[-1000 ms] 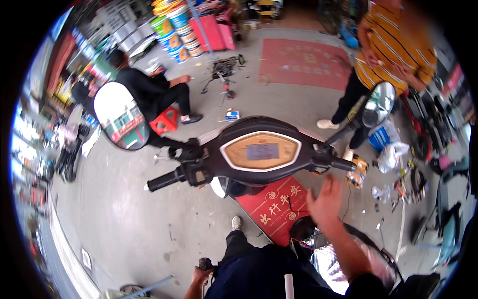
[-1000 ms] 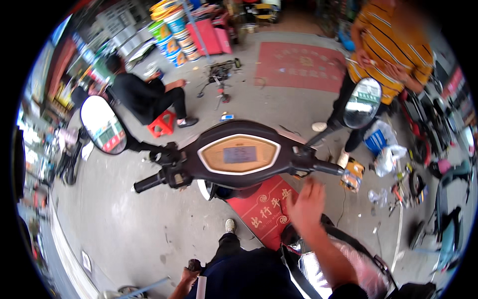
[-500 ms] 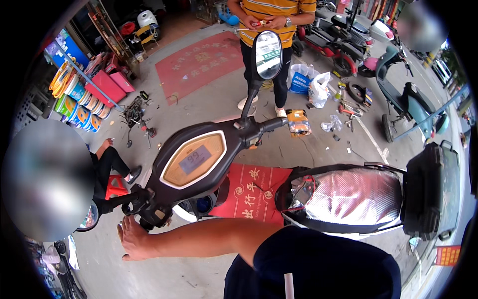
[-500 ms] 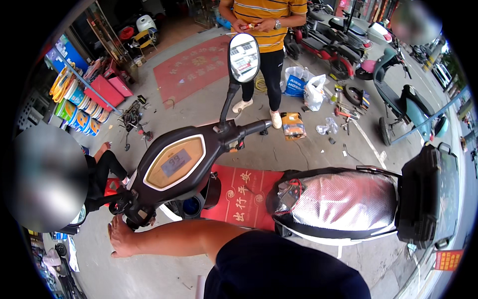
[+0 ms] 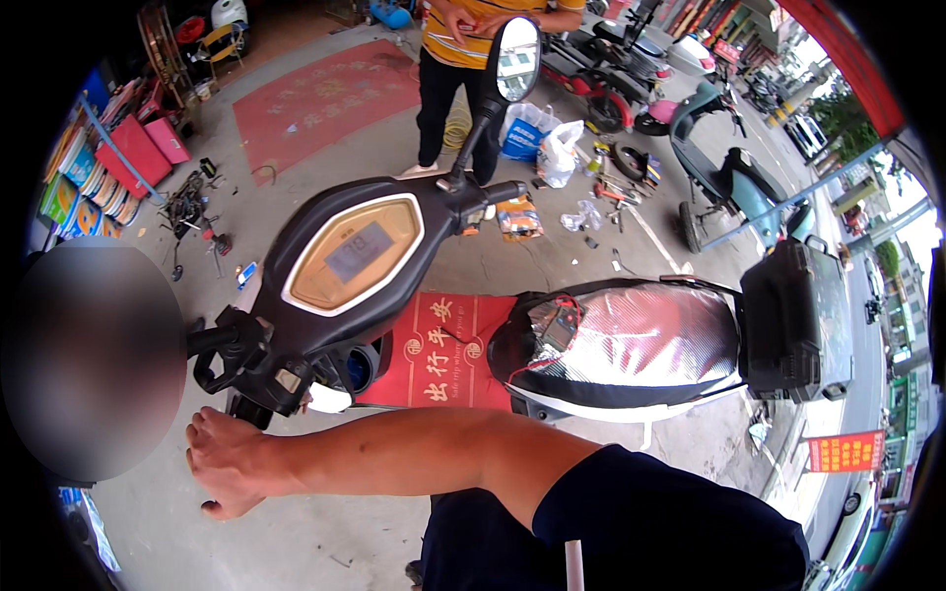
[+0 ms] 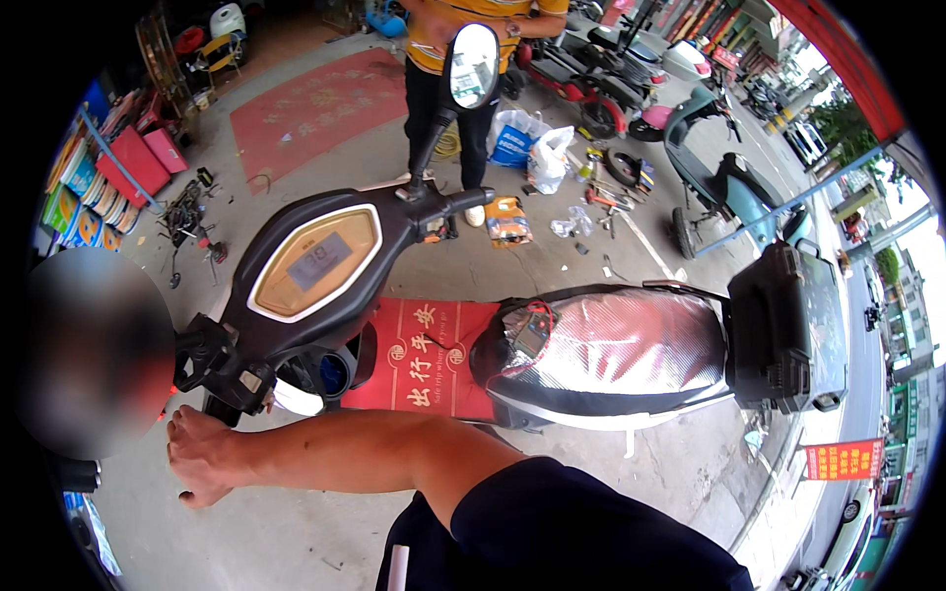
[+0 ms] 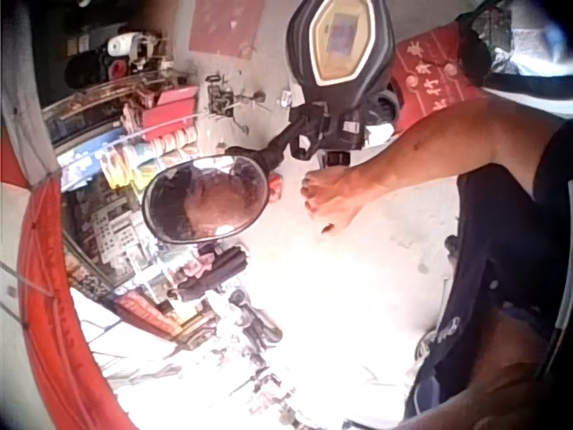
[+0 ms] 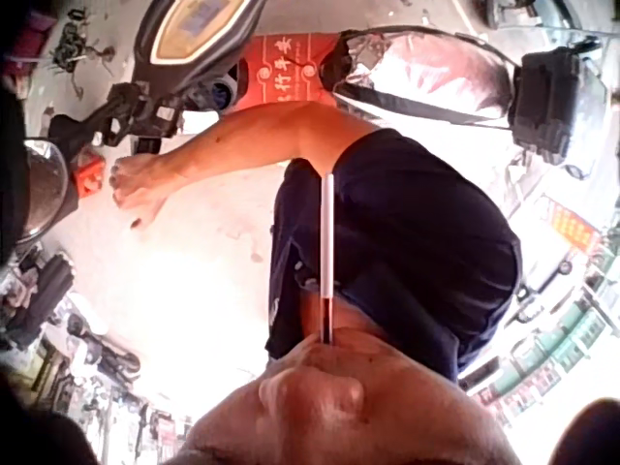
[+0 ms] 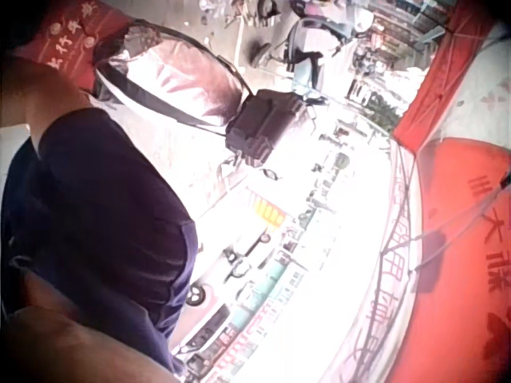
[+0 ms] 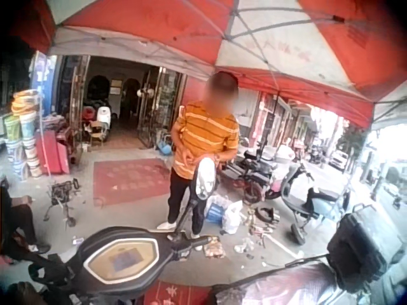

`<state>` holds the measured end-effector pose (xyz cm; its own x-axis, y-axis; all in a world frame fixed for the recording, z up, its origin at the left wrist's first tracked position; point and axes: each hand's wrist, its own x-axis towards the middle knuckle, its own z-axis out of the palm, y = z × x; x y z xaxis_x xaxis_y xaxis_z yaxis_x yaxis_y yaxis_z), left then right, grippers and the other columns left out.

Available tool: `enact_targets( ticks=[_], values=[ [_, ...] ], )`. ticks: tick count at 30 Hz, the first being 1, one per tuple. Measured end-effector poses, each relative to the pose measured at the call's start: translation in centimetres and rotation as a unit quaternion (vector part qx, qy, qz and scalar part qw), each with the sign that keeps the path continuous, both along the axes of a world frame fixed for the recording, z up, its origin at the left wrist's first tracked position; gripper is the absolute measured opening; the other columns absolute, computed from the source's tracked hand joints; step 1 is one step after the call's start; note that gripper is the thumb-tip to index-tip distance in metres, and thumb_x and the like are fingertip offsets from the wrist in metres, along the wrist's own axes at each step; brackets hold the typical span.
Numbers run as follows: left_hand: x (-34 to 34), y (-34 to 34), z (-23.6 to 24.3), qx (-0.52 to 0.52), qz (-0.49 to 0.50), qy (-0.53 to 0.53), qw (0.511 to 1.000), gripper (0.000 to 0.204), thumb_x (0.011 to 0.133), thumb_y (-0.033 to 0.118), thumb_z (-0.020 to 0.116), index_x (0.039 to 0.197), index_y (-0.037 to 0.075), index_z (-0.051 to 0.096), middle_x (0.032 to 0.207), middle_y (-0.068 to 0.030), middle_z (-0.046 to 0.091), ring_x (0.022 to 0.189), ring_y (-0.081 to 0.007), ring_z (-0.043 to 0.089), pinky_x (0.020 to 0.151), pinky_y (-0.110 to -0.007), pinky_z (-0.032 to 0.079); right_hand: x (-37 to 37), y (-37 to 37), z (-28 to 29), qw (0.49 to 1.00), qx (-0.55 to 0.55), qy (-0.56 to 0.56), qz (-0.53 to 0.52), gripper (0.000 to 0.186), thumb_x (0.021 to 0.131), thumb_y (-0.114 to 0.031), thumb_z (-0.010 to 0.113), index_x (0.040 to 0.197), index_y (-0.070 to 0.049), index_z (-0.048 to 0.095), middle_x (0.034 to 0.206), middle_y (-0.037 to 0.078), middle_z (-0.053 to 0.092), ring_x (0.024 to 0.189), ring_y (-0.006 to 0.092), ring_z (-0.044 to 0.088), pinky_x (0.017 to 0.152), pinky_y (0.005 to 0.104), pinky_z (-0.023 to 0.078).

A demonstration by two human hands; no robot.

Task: The person uses a power drill to remove screws from the front panel of a white scooter. They then remove the front fairing, pick up a small black component from the floor, and install it onto the handlebar area. Finally, they attach a rearview mirror to the handlebar and tighten it with a wrench.

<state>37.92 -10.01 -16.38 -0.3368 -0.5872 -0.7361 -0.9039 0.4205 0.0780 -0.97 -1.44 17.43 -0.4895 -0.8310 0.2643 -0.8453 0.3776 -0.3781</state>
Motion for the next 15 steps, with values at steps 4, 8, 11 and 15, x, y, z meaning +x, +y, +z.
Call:
enact_targets(
  ticks=[4,8,11,15],
  values=[
    [-0.3,-1.8,-0.3,0.000,-0.021,0.003,1.000,0.072,0.059,0.039,0.083,0.108,-0.006,0.054,0.098,-0.0224,0.067,0.091,-0.0347,0.067,0.080,-0.042,0.054,0.1,-0.1,0.1,1.000,-0.004,-0.008,0.000,0.059,0.079,-0.053,0.052,0.083,0.004,0.067,0.082,0.012,0.063,0.088,0.0247,0.053,0.082,0.0356,0.039],
    [-0.9,-3.4,0.2,-0.006,-0.038,0.010,0.999,0.073,0.059,0.039,0.083,0.109,-0.006,0.054,0.099,-0.0227,0.066,0.091,-0.0351,0.067,0.081,-0.043,0.053,0.2,0.0,0.3,1.000,0.014,-0.013,0.011,0.061,0.080,-0.055,0.051,0.088,0.004,0.067,0.084,0.011,0.063,0.090,0.0244,0.053,0.083,0.0363,0.039],
    [-1.3,-4.3,0.7,-0.013,-0.054,0.010,0.998,0.073,0.059,0.038,0.083,0.109,-0.006,0.054,0.099,-0.0230,0.066,0.092,-0.0355,0.067,0.081,-0.043,0.053,0.2,0.1,0.2,0.999,-0.015,0.027,-0.015,0.064,0.081,-0.055,0.051,0.097,0.005,0.065,0.095,0.014,0.061,0.092,0.0258,0.052,0.085,0.0400,0.039],
    [-1.8,-4.3,0.5,-0.026,-0.080,0.003,0.996,0.073,0.058,0.038,0.083,0.109,-0.006,0.054,0.100,-0.0233,0.066,0.092,-0.0359,0.067,0.082,-0.043,0.053,0.1,-0.2,-2.1,0.957,-0.224,0.172,-0.073,0.053,0.079,-0.047,0.056,0.100,0.001,0.062,0.107,0.018,0.054,0.096,0.0320,0.050,0.089,0.0466,0.039]
  ],
)
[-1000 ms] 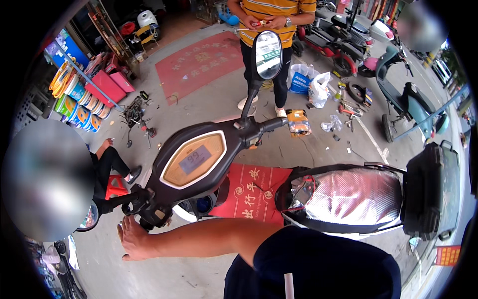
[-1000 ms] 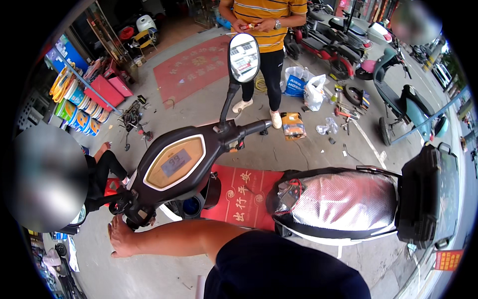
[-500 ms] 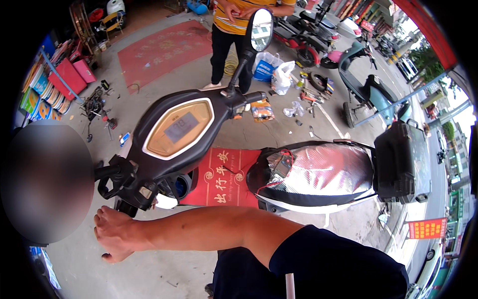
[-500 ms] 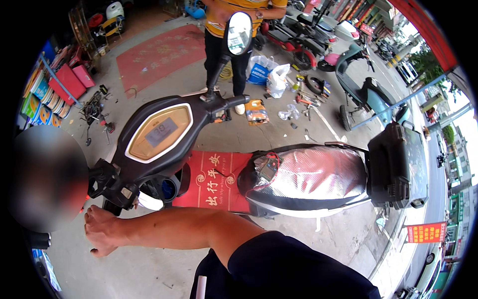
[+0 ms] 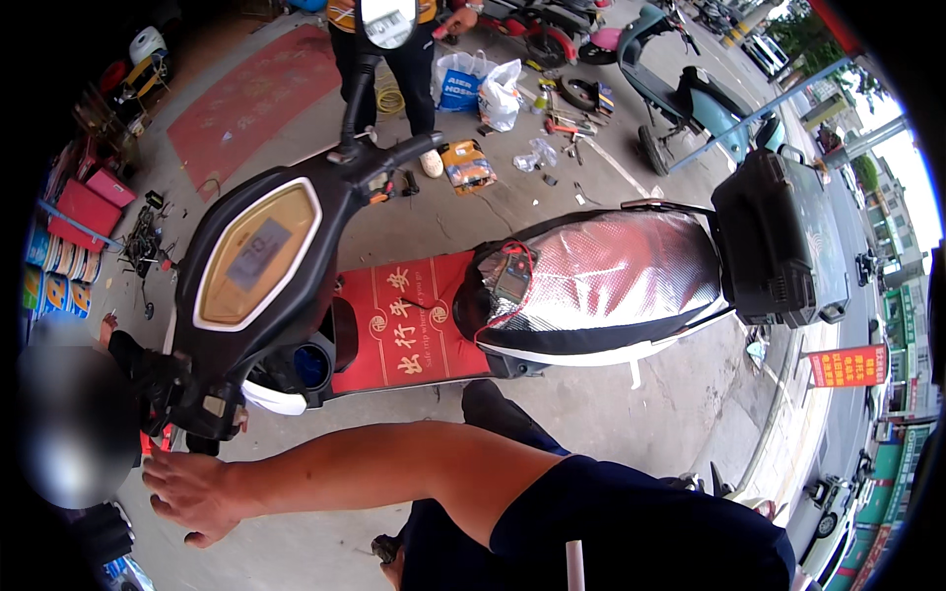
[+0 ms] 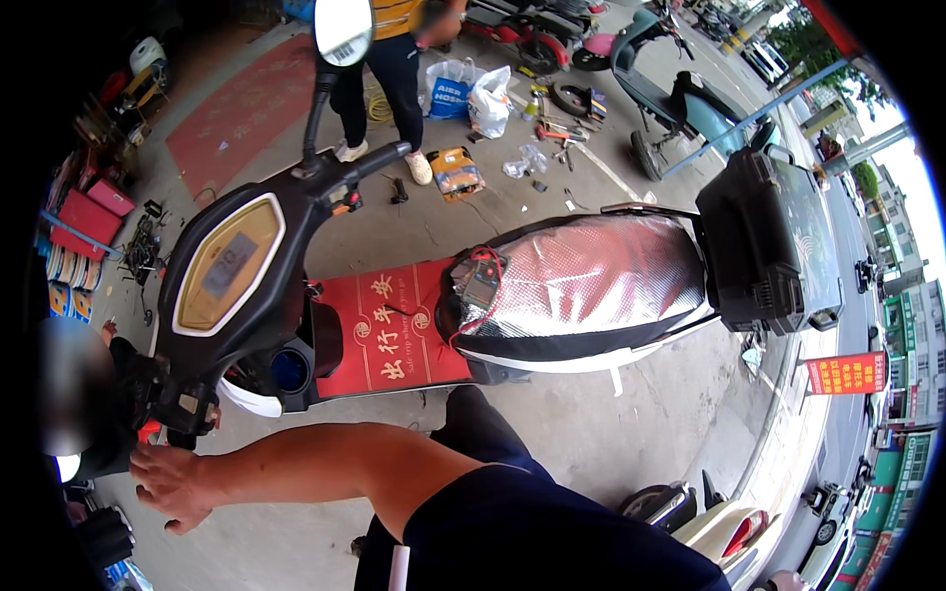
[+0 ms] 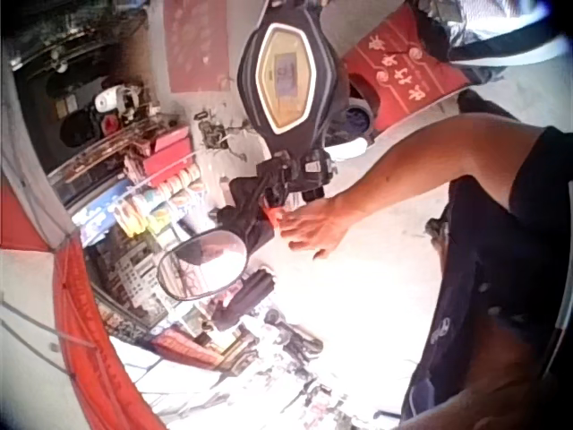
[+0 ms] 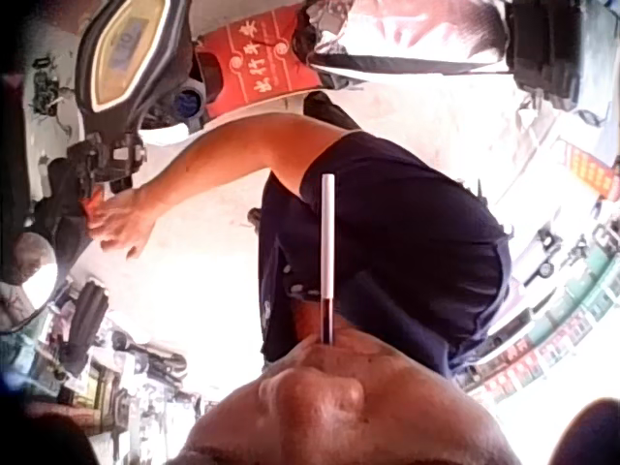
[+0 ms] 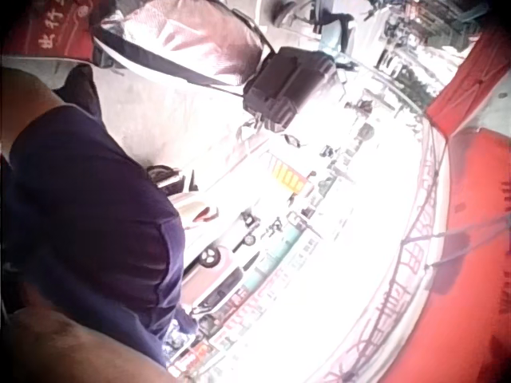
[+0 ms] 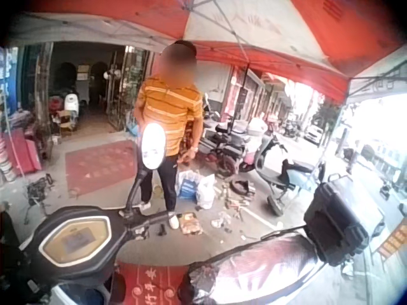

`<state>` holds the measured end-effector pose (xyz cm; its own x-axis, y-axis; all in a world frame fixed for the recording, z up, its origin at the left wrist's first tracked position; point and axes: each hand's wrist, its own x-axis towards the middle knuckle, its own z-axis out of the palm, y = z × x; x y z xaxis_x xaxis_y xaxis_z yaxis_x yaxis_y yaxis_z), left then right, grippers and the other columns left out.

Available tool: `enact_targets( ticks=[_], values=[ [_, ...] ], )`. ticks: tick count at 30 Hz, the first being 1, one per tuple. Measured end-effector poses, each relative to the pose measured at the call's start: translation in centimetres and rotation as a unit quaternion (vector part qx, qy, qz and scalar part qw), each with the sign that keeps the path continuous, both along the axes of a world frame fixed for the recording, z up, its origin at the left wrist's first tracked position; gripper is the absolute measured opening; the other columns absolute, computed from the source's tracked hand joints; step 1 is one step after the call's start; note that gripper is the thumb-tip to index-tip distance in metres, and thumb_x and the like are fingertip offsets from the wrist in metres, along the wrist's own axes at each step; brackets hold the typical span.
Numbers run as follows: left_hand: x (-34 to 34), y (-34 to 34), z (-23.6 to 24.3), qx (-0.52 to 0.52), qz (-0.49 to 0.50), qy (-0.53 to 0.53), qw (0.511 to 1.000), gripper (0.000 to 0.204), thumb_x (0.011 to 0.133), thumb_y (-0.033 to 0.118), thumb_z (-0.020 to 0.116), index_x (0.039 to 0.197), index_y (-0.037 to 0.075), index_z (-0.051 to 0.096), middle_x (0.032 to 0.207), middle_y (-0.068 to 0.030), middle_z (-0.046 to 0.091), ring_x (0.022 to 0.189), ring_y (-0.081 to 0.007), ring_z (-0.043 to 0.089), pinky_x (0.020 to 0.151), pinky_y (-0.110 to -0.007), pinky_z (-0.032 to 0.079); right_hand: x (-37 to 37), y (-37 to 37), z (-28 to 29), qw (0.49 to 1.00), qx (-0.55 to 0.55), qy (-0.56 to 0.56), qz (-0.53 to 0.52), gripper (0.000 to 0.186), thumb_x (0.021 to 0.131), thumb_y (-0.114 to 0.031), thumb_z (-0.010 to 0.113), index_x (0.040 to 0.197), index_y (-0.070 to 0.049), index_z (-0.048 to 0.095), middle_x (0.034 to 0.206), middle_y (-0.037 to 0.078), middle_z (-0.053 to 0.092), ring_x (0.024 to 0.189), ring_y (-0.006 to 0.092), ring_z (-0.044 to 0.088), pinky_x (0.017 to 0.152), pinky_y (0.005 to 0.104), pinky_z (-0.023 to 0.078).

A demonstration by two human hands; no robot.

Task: The person uses a power drill to remove screws from the front panel of a white scooter. They then remove the front fairing, pick up a small black component from the floor, and install it onto the handlebar area. Finally, they attach a rearview mirror to the handlebar and tighten it with a wrench.

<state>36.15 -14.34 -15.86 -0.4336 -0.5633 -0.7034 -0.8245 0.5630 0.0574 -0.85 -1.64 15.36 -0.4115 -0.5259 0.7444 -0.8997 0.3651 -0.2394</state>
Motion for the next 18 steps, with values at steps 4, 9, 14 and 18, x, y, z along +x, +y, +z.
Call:
enact_targets(
  ticks=[4,9,14,18],
  values=[
    [0.5,1.0,-0.4,-0.006,0.002,-0.010,1.000,0.074,0.058,0.038,0.083,0.109,-0.007,0.054,0.100,-0.0236,0.066,0.093,-0.0363,0.067,0.083,-0.043,0.053,5.7,8.3,-5.5,0.977,-0.130,-0.110,0.131,0.036,0.068,-0.020,0.066,0.096,0.000,0.057,0.098,0.018,0.053,0.099,0.0369,0.051,0.083,0.0474,0.045],
    [3.0,1.7,0.3,-0.026,0.039,-0.034,0.998,0.074,0.058,0.038,0.083,0.110,-0.007,0.054,0.100,-0.0240,0.066,0.093,-0.0368,0.066,0.083,-0.043,0.053,12.8,34.8,-19.0,0.861,0.170,-0.303,-0.372,0.049,0.075,-0.014,0.067,0.122,-0.006,0.055,0.112,0.018,0.058,0.098,0.0332,0.060,0.085,0.0430,0.051],
    [4.3,3.1,1.2,-0.052,0.062,-0.047,0.996,0.075,0.058,0.038,0.083,0.110,-0.007,0.054,0.101,-0.0244,0.066,0.094,-0.0374,0.066,0.084,-0.043,0.052,11.9,52.4,-16.8,0.641,-0.006,-0.423,-0.640,0.063,0.081,-0.029,0.071,0.131,0.000,0.045,0.116,0.027,0.056,0.100,0.0429,0.059,0.088,0.0462,0.049],
    [3.5,4.0,3.0,-0.079,0.073,-0.025,0.994,0.075,0.057,0.037,0.084,0.110,-0.007,0.053,0.101,-0.0247,0.066,0.094,-0.0378,0.066,0.085,-0.044,0.052,7.0,53.1,-18.5,0.744,0.135,-0.442,-0.483,0.076,0.073,-0.043,0.076,0.132,-0.005,0.049,0.122,0.025,0.055,0.112,0.0429,0.052,0.094,0.0482,0.045]
  ],
)
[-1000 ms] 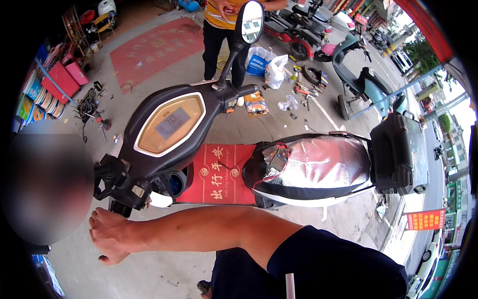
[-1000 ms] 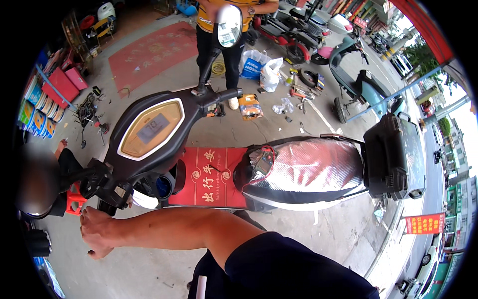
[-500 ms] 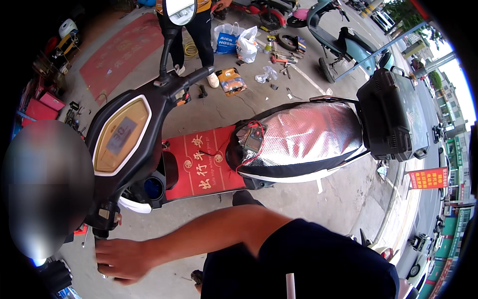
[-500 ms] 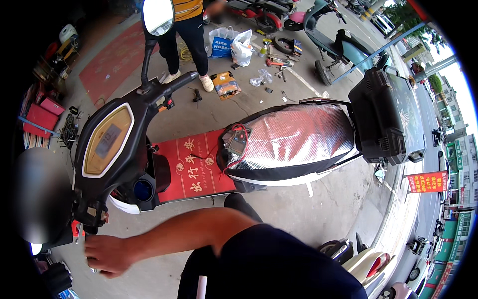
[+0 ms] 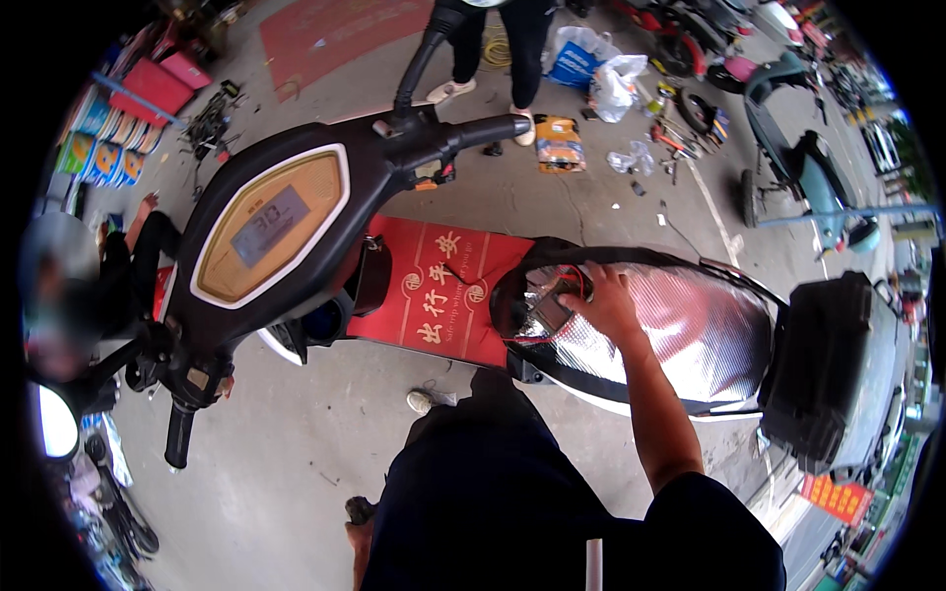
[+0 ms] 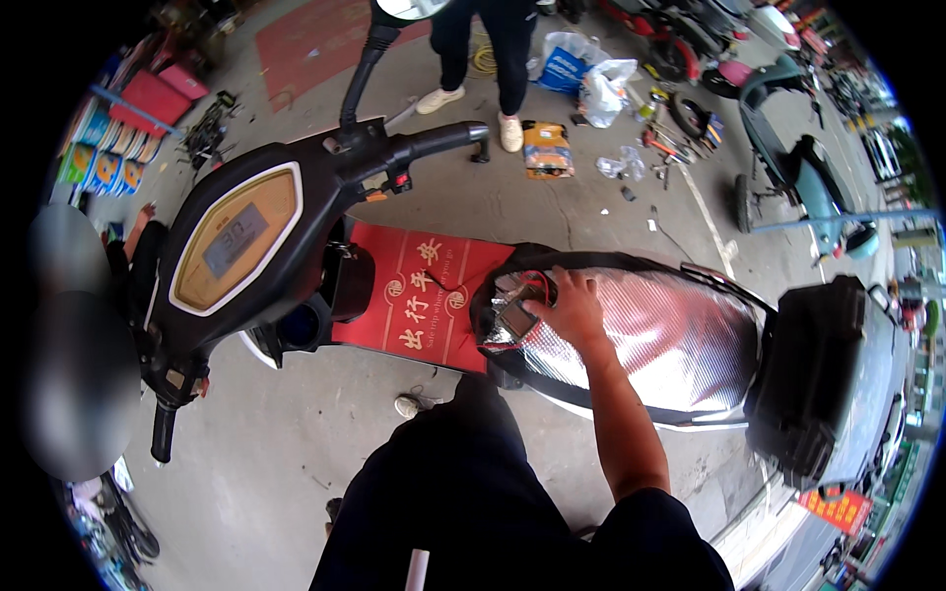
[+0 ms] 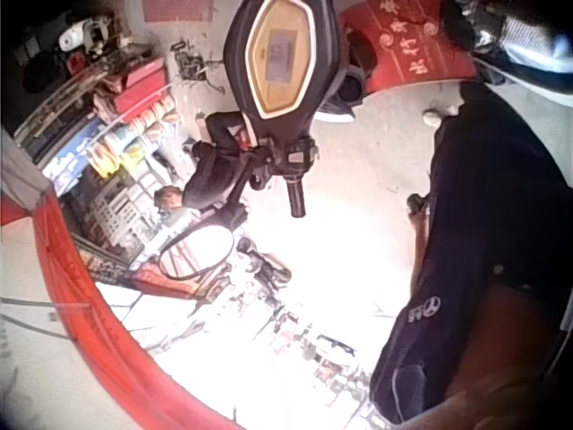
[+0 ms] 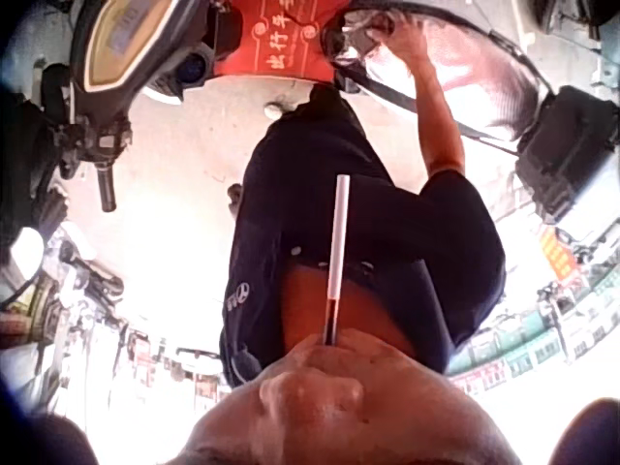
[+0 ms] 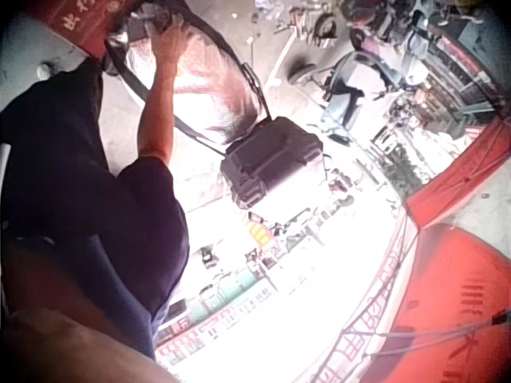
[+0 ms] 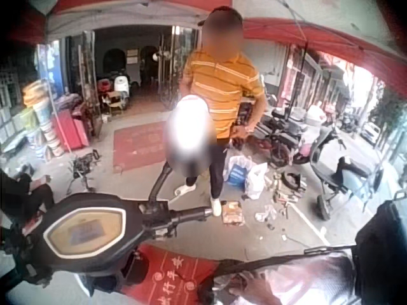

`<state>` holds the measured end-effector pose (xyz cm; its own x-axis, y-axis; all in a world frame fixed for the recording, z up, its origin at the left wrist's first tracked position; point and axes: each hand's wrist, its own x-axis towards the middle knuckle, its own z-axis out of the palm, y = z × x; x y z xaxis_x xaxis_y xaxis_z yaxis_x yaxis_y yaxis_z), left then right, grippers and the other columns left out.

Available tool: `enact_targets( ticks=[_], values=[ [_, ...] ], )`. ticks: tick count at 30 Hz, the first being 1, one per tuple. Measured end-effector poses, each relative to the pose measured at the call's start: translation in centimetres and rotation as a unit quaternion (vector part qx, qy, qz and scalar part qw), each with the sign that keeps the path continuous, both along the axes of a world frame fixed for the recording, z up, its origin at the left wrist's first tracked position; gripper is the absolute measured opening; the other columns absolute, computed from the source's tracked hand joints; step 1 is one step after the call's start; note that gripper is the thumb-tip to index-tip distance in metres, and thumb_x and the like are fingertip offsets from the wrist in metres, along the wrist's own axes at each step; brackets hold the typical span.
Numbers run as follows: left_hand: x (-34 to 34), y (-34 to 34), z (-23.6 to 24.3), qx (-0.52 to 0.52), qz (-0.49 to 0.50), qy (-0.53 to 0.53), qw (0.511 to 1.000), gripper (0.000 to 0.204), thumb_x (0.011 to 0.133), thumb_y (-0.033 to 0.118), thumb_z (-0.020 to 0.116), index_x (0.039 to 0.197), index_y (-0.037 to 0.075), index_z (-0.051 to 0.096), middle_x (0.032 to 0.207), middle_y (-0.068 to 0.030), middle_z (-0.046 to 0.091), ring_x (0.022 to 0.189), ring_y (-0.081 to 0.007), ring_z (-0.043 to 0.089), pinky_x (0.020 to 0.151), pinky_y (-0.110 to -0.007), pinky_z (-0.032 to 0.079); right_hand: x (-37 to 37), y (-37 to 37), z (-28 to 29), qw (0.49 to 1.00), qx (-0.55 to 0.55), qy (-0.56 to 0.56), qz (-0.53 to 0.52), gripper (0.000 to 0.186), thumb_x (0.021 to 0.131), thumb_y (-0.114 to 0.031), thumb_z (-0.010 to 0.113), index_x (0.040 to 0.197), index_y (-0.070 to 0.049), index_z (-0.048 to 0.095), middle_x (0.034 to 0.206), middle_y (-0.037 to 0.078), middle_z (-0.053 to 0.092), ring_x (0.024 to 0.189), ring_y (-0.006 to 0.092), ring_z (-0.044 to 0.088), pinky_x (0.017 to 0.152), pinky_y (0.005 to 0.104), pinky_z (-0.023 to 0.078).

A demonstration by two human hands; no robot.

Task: The person uses a power drill to remove screws from the front panel of a white scooter. They then remove the front fairing, pick up a small black component from the floor, and install it onto the handlebar area. Finally, they attach a rearview mirror to the handlebar and tighten it with a wrench.

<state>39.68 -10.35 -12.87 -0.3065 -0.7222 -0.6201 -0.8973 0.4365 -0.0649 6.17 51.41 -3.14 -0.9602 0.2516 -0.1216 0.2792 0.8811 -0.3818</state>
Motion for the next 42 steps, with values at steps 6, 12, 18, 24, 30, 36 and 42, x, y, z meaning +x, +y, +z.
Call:
enact_targets(
  ticks=[6,12,18,24,30,36,42],
  values=[
    [-8.6,6.8,8.6,-0.015,0.052,0.120,0.991,0.077,0.059,0.036,0.083,0.114,-0.008,0.050,0.101,-0.0242,0.066,0.092,-0.0375,0.066,0.084,-0.043,0.051,-2.5,-3.0,0.3,0.993,-0.062,-0.008,0.100,0.074,0.066,-0.036,0.081,0.125,-0.003,0.052,0.107,0.022,0.057,0.107,0.0394,0.053,0.093,0.0458,0.046],
    [-15.2,9.4,3.7,0.005,-0.022,0.168,0.985,0.070,0.063,0.034,0.082,0.113,-0.005,0.052,0.098,-0.0208,0.065,0.087,-0.0350,0.063,0.077,-0.042,0.049,-3.8,-5.9,-3.5,0.947,-0.295,-0.002,0.127,0.055,0.065,-0.023,0.074,0.111,0.001,0.057,0.102,0.021,0.060,0.097,0.0351,0.061,0.084,0.0442,0.050],
    [-29.1,19.1,3.6,0.089,-0.193,0.206,0.955,0.057,0.066,0.028,0.080,0.107,-0.002,0.055,0.092,-0.0161,0.064,0.079,-0.0294,0.059,0.070,-0.040,0.046,-5.1,-8.1,-0.4,0.823,-0.526,-0.108,0.187,0.057,0.072,-0.033,0.077,0.116,-0.001,0.058,0.087,0.008,0.062,0.077,0.0182,0.062,0.067,0.0344,0.050],
    [-31.8,18.8,3.3,0.145,-0.256,0.228,0.928,0.043,0.069,0.023,0.079,0.101,0.002,0.058,0.085,-0.0114,0.062,0.070,-0.0238,0.055,0.063,-0.037,0.043,-1.3,-9.8,5.8,0.504,-0.850,-0.122,-0.099,0.039,0.091,-0.047,0.058,0.102,-0.010,0.065,0.084,0.000,0.064,0.068,0.0106,0.061,0.050,0.0289,0.047],
    [-27.6,7.6,2.4,0.182,-0.180,0.273,0.927,0.030,0.072,0.017,0.078,0.094,0.005,0.062,0.079,-0.0067,0.061,0.062,-0.0182,0.051,0.055,-0.034,0.040,3.0,-19.2,4.3,0.504,-0.828,-0.152,-0.193,0.039,0.097,-0.050,0.048,0.115,-0.018,0.061,0.091,-0.002,0.065,0.077,0.0110,0.062,0.054,0.0297,0.046],
    [-10.6,-13.2,0.8,0.186,0.016,0.345,0.920,0.018,0.075,0.011,0.076,0.088,0.008,0.065,0.072,-0.0021,0.060,0.053,-0.0126,0.047,0.048,-0.031,0.037,5.1,-34.9,7.3,0.535,-0.794,-0.289,-0.002,0.046,0.098,-0.047,0.049,0.128,-0.013,0.052,0.099,-0.001,0.061,0.078,0.0067,0.061,0.047,0.0217,0.042],
    [-0.3,-20.9,5.6,0.156,0.116,0.359,0.913,0.012,0.078,0.013,0.075,0.088,0.008,0.069,0.069,-0.0034,0.061,0.055,-0.0140,0.052,0.050,-0.033,0.043,3.7,-53.6,13.2,0.573,-0.731,-0.352,0.113,0.041,0.091,-0.033,0.061,0.124,-0.008,0.055,0.096,0.000,0.059,0.079,0.0074,0.061,0.051,0.0263,0.051]
  ],
)
